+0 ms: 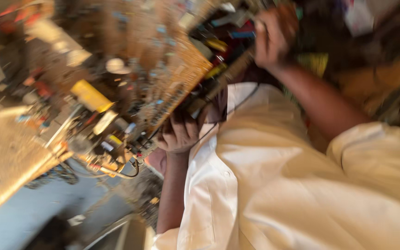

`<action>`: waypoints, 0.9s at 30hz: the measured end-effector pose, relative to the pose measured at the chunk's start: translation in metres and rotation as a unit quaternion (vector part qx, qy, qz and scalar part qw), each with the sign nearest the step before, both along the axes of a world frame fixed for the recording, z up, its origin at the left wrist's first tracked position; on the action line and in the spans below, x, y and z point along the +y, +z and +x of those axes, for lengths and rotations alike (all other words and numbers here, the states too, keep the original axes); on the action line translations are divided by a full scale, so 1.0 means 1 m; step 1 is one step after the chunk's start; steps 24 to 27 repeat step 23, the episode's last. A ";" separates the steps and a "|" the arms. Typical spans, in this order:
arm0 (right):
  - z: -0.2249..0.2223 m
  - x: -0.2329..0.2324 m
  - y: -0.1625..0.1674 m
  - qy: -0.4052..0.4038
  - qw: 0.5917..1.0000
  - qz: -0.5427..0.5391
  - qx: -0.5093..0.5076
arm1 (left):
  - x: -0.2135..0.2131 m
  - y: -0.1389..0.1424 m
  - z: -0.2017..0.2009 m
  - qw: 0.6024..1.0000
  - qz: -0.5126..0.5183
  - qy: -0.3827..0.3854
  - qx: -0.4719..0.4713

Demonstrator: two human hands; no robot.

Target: The person works on a large green circuit board at a cluttered repair bench, holding it steady while using a screwdriver on its components, then desolders and solders joints with a soldering iron, uses pliers on a component, flips the board over, and continues soldering on the other side.

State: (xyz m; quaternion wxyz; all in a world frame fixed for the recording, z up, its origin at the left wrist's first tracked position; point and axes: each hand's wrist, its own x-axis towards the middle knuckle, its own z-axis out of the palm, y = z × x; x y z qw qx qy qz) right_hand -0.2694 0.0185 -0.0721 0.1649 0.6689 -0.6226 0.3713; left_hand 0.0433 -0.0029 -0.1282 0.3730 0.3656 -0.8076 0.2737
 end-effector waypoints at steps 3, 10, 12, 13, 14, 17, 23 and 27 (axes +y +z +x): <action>-0.007 -0.001 -0.011 0.020 0.999 -0.044 0.015 | 0.001 0.003 0.003 0.999 0.022 -0.037 0.005; -0.009 -0.001 -0.024 0.005 0.997 -0.062 0.038 | 0.001 0.013 -0.001 1.000 0.004 -0.009 -0.025; -0.009 0.000 -0.027 -0.005 0.997 -0.074 0.034 | 0.001 0.008 -0.006 1.000 -0.002 -0.006 -0.006; -0.010 0.003 -0.027 0.001 0.998 -0.066 0.011 | 0.001 0.006 -0.007 1.000 0.001 -0.004 -0.010; -0.010 0.007 -0.027 0.010 0.998 -0.058 -0.013 | 0.003 0.005 -0.007 1.000 0.003 0.001 -0.014; -0.018 0.005 -0.028 0.032 0.996 -0.077 -0.011 | 0.006 -0.001 -0.011 1.000 0.009 0.015 -0.002; -0.043 0.003 -0.039 0.042 0.994 -0.100 0.014 | 0.018 -0.007 -0.022 0.998 0.061 0.013 0.003; -0.043 0.003 -0.039 0.042 0.994 -0.100 0.014 | 0.018 -0.007 -0.022 0.998 0.061 0.013 0.003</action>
